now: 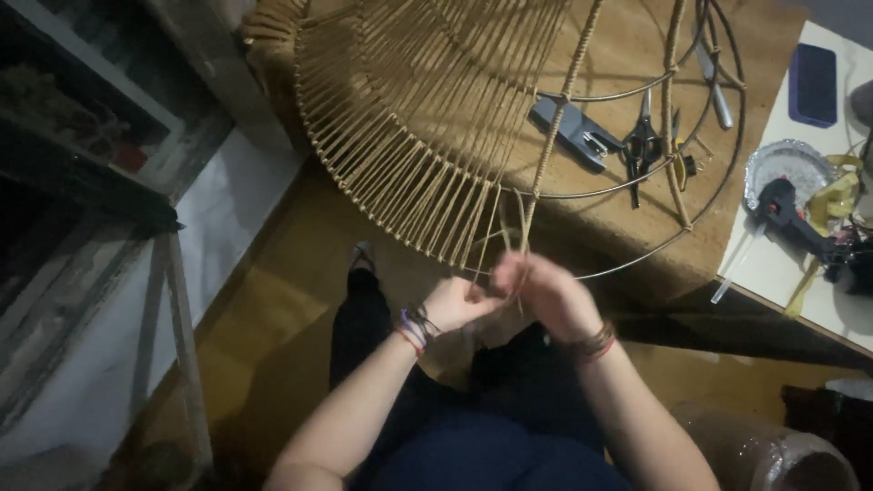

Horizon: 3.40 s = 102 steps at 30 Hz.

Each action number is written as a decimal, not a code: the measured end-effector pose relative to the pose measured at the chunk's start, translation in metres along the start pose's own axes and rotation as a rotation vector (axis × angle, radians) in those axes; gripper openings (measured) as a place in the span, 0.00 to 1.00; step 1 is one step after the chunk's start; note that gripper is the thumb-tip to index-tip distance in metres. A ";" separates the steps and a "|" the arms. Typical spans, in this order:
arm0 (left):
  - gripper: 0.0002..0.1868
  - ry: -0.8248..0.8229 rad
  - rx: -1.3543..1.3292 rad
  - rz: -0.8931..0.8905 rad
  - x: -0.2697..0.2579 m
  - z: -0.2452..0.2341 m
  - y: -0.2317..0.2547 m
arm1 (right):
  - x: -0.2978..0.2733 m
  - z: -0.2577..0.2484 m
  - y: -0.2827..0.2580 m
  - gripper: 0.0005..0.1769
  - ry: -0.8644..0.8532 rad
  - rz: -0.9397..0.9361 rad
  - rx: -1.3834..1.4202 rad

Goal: Weaving wicker or rattan strands around a metal frame to construct a piece of furniture

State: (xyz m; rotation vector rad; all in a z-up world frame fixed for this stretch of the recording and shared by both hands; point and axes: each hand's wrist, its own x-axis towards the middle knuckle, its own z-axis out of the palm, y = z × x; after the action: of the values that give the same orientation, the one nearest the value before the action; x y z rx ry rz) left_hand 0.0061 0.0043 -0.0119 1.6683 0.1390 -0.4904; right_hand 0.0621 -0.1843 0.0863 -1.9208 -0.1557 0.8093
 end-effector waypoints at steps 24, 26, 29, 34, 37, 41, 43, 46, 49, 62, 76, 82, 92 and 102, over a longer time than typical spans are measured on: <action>0.07 0.383 0.342 0.235 -0.014 0.003 -0.016 | -0.014 -0.020 -0.028 0.16 -0.351 -0.472 0.363; 0.27 -0.053 -0.586 0.124 -0.031 0.002 0.015 | -0.038 -0.007 -0.016 0.13 -0.678 -0.452 -0.516; 0.28 -0.123 -0.793 0.009 -0.015 0.010 -0.011 | 0.000 0.018 0.070 0.09 -0.572 -0.180 -1.257; 0.14 0.107 0.304 -0.010 -0.005 -0.009 -0.008 | 0.015 -0.020 0.030 0.29 -0.135 -0.493 0.457; 0.19 0.273 0.583 0.109 -0.011 -0.010 -0.009 | 0.005 -0.023 0.017 0.23 -0.040 -0.465 0.648; 0.23 0.138 -0.052 0.138 -0.025 0.000 0.026 | -0.032 -0.004 0.003 0.11 -0.341 -0.411 -0.604; 0.28 0.025 -0.322 0.088 -0.018 0.006 0.001 | -0.015 0.011 0.057 0.09 -0.419 -0.292 -0.987; 0.25 0.022 -0.231 -0.026 -0.016 -0.002 -0.002 | 0.016 -0.003 0.058 0.13 -0.414 -0.129 -0.619; 0.18 0.188 0.379 -0.026 -0.019 -0.012 0.014 | 0.022 -0.023 0.007 0.24 -0.197 -0.188 0.570; 0.25 0.071 -0.199 0.010 0.000 0.002 -0.022 | 0.018 0.016 0.107 0.11 -0.222 -0.221 -1.027; 0.17 0.202 0.056 0.059 -0.015 -0.002 -0.005 | 0.014 -0.018 -0.017 0.25 -0.098 -0.176 0.408; 0.13 0.387 0.372 0.239 -0.027 0.005 -0.002 | -0.002 -0.040 -0.011 0.29 0.009 -0.547 0.655; 0.19 0.395 -0.227 0.371 -0.043 -0.012 0.017 | 0.005 -0.002 0.110 0.11 -0.544 -0.029 -1.264; 0.14 0.291 -0.864 -0.013 -0.001 0.026 -0.005 | 0.012 0.004 0.118 0.11 -0.367 -0.018 -1.260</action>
State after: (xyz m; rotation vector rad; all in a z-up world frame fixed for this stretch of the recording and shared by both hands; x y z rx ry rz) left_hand -0.0025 -0.0202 -0.0179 0.8752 0.5001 -0.1438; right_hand 0.0409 -0.2340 -0.0197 -2.8611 -1.1213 1.1866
